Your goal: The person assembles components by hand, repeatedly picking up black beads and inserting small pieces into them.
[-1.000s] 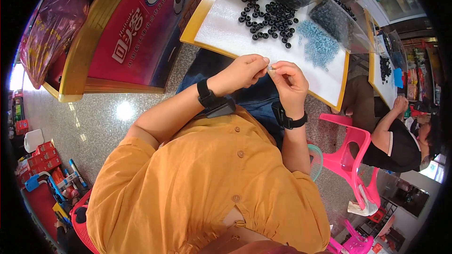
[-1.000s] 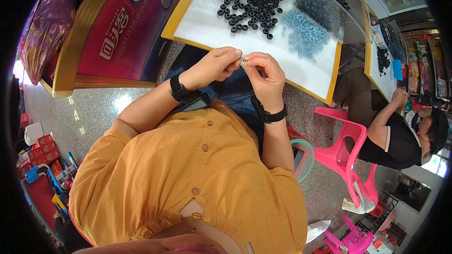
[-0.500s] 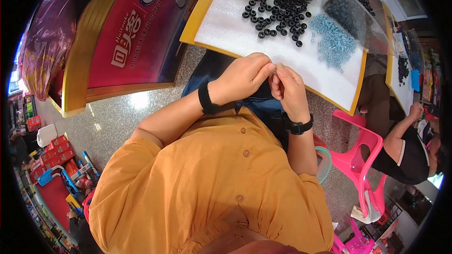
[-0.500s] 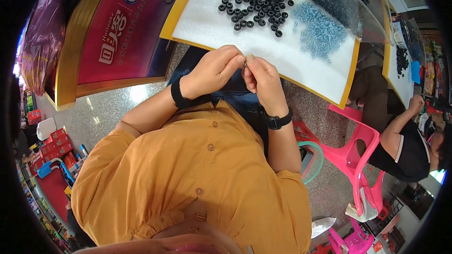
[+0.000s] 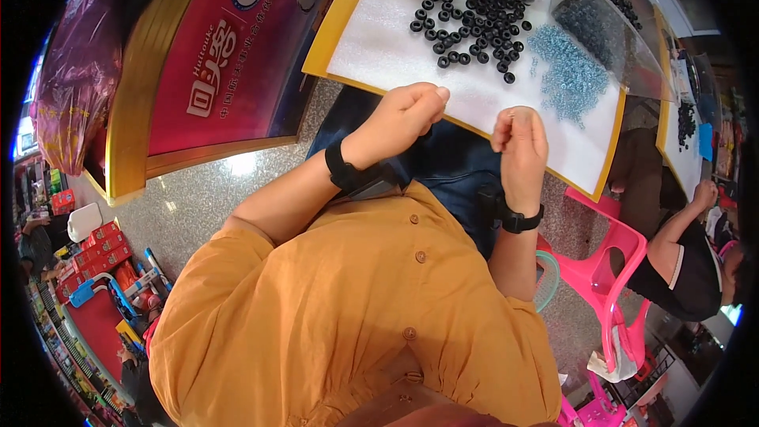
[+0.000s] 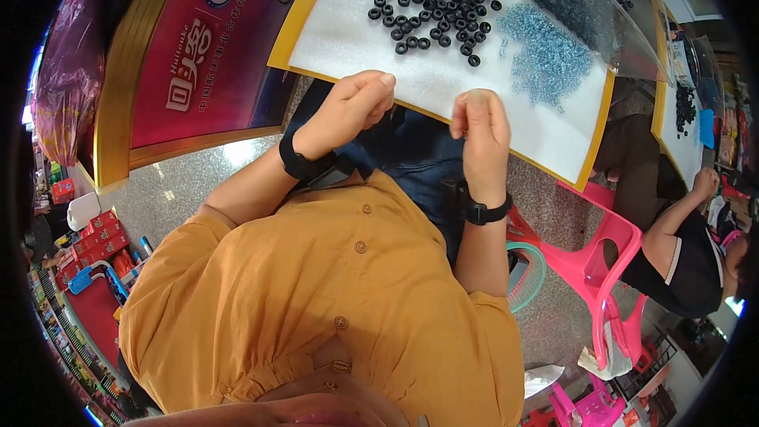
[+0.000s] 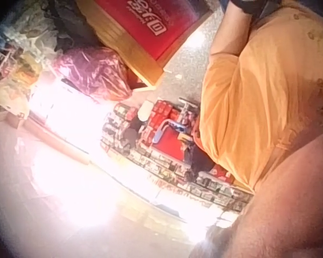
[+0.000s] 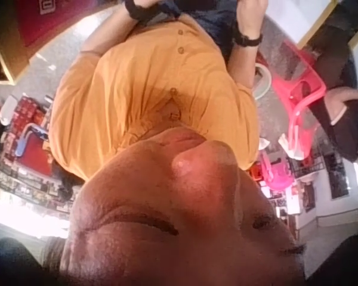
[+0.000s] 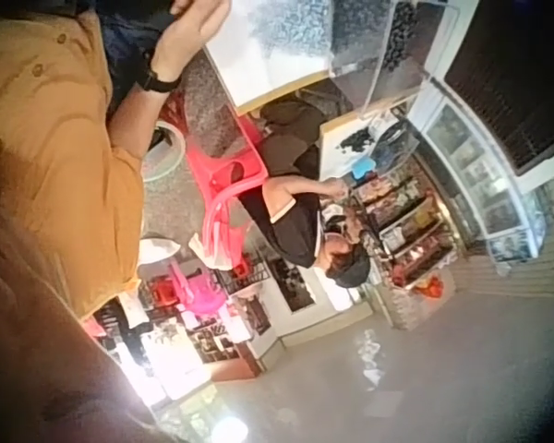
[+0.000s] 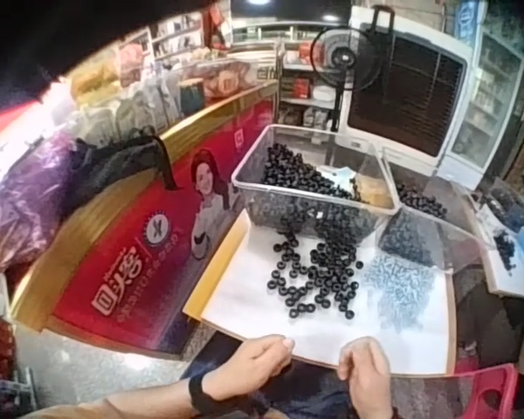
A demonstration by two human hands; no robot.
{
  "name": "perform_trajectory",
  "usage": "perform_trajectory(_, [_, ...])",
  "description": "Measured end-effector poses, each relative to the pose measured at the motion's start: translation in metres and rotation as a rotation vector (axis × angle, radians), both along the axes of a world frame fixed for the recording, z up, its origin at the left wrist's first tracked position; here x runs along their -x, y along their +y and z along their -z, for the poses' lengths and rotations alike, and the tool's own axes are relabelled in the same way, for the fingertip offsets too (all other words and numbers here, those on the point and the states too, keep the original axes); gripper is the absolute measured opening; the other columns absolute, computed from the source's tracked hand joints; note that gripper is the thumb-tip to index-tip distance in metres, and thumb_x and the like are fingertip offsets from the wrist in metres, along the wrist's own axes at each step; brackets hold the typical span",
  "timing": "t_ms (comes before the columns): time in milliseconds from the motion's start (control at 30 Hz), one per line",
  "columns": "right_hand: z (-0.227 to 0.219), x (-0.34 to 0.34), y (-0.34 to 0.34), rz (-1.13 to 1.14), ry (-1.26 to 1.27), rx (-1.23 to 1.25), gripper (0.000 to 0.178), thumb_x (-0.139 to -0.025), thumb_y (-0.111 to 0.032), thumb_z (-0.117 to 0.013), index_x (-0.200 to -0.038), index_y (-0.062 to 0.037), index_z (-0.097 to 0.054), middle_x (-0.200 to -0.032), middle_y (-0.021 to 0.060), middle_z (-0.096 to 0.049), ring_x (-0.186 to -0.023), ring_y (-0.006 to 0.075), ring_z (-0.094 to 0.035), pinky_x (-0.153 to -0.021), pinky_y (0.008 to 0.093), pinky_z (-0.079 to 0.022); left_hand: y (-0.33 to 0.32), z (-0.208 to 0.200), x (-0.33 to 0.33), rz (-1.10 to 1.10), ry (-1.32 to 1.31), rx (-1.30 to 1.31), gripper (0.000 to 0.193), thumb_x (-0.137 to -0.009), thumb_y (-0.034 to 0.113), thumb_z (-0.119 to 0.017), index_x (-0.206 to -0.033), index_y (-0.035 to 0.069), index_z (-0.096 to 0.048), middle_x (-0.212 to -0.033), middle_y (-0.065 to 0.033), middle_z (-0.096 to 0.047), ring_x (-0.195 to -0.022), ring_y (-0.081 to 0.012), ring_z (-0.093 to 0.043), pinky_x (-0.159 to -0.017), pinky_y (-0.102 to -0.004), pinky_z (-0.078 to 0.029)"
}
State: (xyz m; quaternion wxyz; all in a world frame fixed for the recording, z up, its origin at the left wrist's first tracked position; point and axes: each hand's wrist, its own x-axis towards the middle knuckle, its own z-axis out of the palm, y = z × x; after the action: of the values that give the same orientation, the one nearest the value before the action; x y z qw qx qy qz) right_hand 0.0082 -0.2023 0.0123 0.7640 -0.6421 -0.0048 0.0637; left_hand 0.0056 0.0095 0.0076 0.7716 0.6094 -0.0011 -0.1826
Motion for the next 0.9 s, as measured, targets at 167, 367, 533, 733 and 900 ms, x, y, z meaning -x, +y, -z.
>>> perform_trajectory(167, [0.008, -0.015, -0.026, 0.191, -0.385, 0.816, 0.02, -0.093, -0.013, -0.065, -0.11, -0.0027, -0.062, -0.084, 0.0028, -0.059, -0.07, 0.0119, -0.052, -0.064, 0.0242, -0.045, -0.002, -0.008, 0.001, 0.018, 0.114, 0.061, 0.036, -0.104, 0.033, -0.047, -0.076, 0.01, -0.049, -0.065, 0.0071, -0.035, -0.053, -0.0035, -0.027, -0.047, -0.0213, -0.021])
perform_trajectory(367, [-0.001, -0.017, -0.018, 0.395, -0.3, 0.791, 0.027, -0.088, -0.007, -0.068, -0.115, -0.0044, -0.067, -0.096, 0.005, -0.065, -0.075, 0.014, -0.057, -0.067, 0.0256, -0.047, -0.003, -0.01, 0.001, 0.096, 0.27, 0.19, 0.031, -0.103, 0.035, -0.05, -0.092, 0.008, -0.06, -0.07, 0.0079, -0.039, -0.054, -0.0027, -0.026, -0.048, -0.0201, -0.019])
perform_trajectory(533, [-0.015, 0.009, 0.02, -0.01, -0.373, 0.549, 0.024, -0.086, -0.007, -0.072, -0.11, -0.0047, -0.069, -0.098, 0.005, -0.065, -0.074, 0.0111, -0.057, -0.064, 0.0236, -0.047, -0.004, -0.007, 0.003, 0.129, 0.285, 0.266, 0.03, -0.103, 0.037, -0.051, -0.099, 0.009, -0.063, -0.071, 0.0081, -0.04, -0.055, -0.0026, -0.027, -0.048, -0.0195, -0.019])
perform_trajectory(733, [-0.005, 0.01, 0.034, 0.006, -0.438, 0.556, 0.02, -0.085, -0.008, -0.074, -0.104, -0.0058, -0.07, -0.095, 0.005, -0.064, -0.072, 0.0109, -0.058, -0.06, 0.0232, -0.047, -0.004, -0.004, 0.002, 0.07, 0.303, 0.227, 0.027, -0.102, 0.033, -0.054, -0.095, 0.008, -0.061, -0.071, 0.0068, -0.04, -0.056, -0.0032, -0.03, -0.048, -0.0198, -0.023])
perform_trajectory(900, [0.0, -0.008, 0.011, 0.163, -0.498, 0.846, 0.012, -0.089, -0.008, -0.066, -0.098, -0.0021, -0.067, -0.096, 0.0109, -0.066, -0.08, 0.0261, -0.062, -0.068, 0.0335, -0.051, -0.005, -0.001, 0.001, 0.094, 0.318, 0.432, 0.055, -0.106, 0.047, -0.036, -0.124, 0.0, -0.058, -0.088, -0.0013, -0.058, -0.071, -0.0092, -0.053, -0.059, -0.0229, -0.044])
